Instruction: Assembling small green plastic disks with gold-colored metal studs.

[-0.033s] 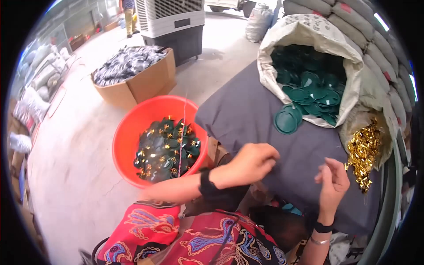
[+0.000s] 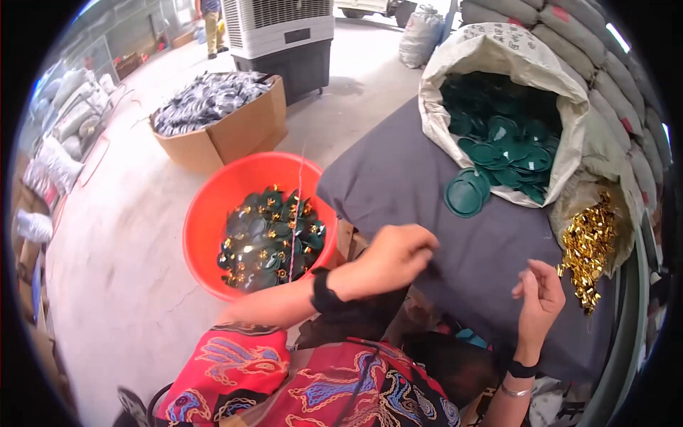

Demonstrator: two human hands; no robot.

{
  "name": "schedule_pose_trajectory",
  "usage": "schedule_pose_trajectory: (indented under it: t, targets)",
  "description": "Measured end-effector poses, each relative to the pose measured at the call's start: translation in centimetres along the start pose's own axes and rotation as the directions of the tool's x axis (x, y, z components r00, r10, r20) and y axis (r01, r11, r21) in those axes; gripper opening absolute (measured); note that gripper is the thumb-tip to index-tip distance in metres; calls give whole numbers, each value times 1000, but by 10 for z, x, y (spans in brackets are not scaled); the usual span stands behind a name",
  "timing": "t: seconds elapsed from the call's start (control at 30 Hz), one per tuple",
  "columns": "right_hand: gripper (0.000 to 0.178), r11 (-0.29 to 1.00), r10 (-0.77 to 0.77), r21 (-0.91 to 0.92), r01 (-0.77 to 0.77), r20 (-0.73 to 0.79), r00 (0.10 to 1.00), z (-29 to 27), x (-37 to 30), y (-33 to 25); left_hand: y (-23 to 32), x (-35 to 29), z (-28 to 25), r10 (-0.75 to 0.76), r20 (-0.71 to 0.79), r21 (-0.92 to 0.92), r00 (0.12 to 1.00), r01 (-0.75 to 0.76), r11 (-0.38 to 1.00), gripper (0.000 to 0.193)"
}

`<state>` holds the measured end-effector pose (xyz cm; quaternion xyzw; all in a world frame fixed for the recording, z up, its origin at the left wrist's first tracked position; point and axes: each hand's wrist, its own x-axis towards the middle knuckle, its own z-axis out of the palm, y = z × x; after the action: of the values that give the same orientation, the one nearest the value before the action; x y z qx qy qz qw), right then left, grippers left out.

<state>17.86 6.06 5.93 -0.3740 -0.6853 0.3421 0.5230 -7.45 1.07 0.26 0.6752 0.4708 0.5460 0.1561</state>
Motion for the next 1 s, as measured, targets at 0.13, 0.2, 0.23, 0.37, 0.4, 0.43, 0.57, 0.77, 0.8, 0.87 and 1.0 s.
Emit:
schedule_pose_trajectory:
  t: [0.13, 0.2, 0.23, 0.37, 0.4, 0.43, 0.57, 0.77, 0.8, 0.87, 1.0]
  targets:
    - [13, 999, 48, -11, -48, 20, 999, -23, 0, 44, -47, -36, -52, -146, -391, 158, 909, 222, 962, 19]
    - [14, 998, 66, 23, -66, 20, 998, -26, 1, 58, -81, -61, -77, -94, -522, 279, 848, 274, 920, 27]
    - [13, 994, 103, -24, -102, 18, 995, -26, 2, 62, -94, -84, -87, -130, -538, 457, 833, 418, 785, 33]
    - [12, 987, 158, -42, -158, 6, 987, -22, 4, 66, -137, -172, -109, -419, -646, 434, 638, 758, 487, 47]
    - [12, 990, 142, -26, -142, 12, 990, -21, 4, 65, -142, -193, -110, -602, -608, 340, 518, 855, 392, 57]
    - [11, 988, 154, -34, -154, 7, 988, -20, 3, 65, -146, -212, -108, -742, -542, 289, 394, 917, 275, 69]
    - [10, 979, 199, -30, -200, -33, 979, -22, 1, 67, -154, -254, -99, -989, -105, -129, 106, 984, 119, 80]
    - [12, 991, 131, -26, -130, 33, 991, -28, 1, 78, -161, -245, -91, -984, -9, -98, 180, 979, 180, 93]
    - [12, 992, 126, -31, -125, 36, 991, -29, 0, 80, -160, -243, -88, -984, 62, -121, 164, 980, 156, 93]
    - [13, 991, 134, -28, -134, 16, 991, -30, -1, 82, -159, -241, -82, -971, 50, -96, 232, 969, 227, 90]
    - [14, 995, 101, 4, -101, 9, 995, -30, -3, 80, -154, -249, -61, -987, 128, -189, 93, 980, 67, 77]
